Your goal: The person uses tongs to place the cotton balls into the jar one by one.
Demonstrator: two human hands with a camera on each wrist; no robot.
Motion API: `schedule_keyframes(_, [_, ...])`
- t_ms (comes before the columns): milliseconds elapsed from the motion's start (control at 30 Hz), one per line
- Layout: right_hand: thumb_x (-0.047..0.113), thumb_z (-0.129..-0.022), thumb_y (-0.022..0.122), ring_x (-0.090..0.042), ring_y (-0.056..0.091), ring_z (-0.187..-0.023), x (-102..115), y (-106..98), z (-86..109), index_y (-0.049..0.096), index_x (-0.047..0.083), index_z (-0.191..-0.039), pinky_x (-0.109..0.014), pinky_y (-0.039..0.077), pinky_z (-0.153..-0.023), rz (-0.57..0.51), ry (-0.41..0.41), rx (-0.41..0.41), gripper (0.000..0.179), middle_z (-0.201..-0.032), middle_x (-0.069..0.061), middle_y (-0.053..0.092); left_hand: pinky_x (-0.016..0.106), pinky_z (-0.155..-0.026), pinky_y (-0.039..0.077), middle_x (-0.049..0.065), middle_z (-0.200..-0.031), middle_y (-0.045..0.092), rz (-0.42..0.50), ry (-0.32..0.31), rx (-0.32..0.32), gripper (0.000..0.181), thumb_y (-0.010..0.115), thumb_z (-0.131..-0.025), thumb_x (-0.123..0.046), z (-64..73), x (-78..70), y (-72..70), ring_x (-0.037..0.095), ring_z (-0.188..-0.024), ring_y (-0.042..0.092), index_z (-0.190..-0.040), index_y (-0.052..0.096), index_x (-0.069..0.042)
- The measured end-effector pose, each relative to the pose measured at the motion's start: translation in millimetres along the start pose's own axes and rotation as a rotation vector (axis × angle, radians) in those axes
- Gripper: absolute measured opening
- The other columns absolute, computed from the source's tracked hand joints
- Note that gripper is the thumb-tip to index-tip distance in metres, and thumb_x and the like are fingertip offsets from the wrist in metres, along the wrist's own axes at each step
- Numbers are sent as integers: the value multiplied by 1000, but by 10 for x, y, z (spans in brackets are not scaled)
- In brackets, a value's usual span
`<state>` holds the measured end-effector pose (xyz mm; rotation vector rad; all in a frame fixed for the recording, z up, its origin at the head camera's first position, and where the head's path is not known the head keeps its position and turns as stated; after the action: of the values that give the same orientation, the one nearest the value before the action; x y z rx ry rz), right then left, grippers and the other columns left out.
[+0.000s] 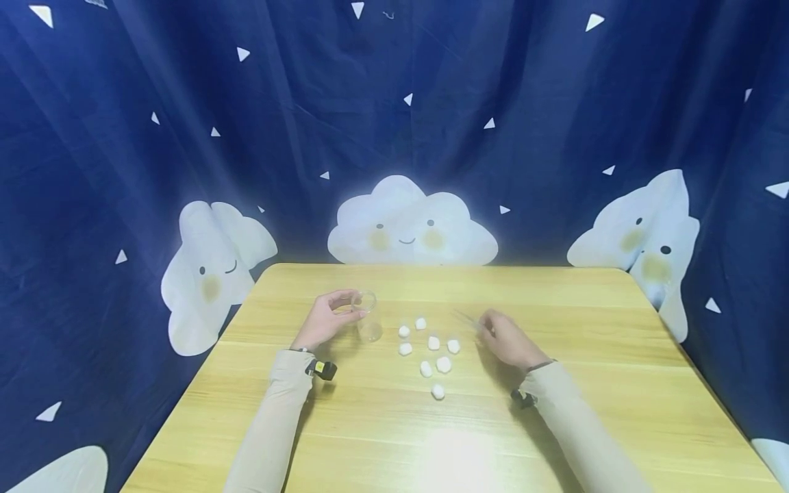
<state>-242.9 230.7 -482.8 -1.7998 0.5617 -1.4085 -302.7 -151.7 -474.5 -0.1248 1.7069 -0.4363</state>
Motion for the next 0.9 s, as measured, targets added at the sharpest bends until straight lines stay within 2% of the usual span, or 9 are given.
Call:
schedule_keyframes(333, [9, -102, 63, -8, 48, -67, 76, -60, 88, 72, -1, -108, -22, 39, -58, 45, -62, 21, 15, -84, -6, 67, 44, -103, 59, 10, -129, 73, -8, 0, 1, 56, 89, -81, -34, 2, 0, -1, 28, -129, 65, -129, 70, -12])
schedule_keyframes(667, [11, -103, 60, -5, 52, -69, 104, -95, 137, 73, 0, -109, -23, 46, -61, 114, -75, 74, 18, -90, -6, 72, 45, -104, 59, 12, -130, 72, -11, 1, 5, 56, 89, -82, -34, 16, -17, 3, 28, -130, 65, -130, 70, -11])
schedule_keyframes(900, [11, -102, 61, -3, 46, -61, 104, -78, 147, 70, 9, -89, -22, 40, -56, 111, -102, 125, 16, -73, 3, 59, 43, -103, 59, 11, -130, 73, -9, -1, 6, 57, 89, -82, -34, 5, -3, 0, 28, -130, 65, -130, 69, -10])
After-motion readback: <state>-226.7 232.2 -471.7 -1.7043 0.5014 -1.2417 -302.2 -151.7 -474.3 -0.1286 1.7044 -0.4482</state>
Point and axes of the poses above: each hand's wrist, its own z-axis away from the middle knuckle, its own y-axis out of the palm, x = y × z, the point moved 4 cm from there along -z, towards the middle knuckle
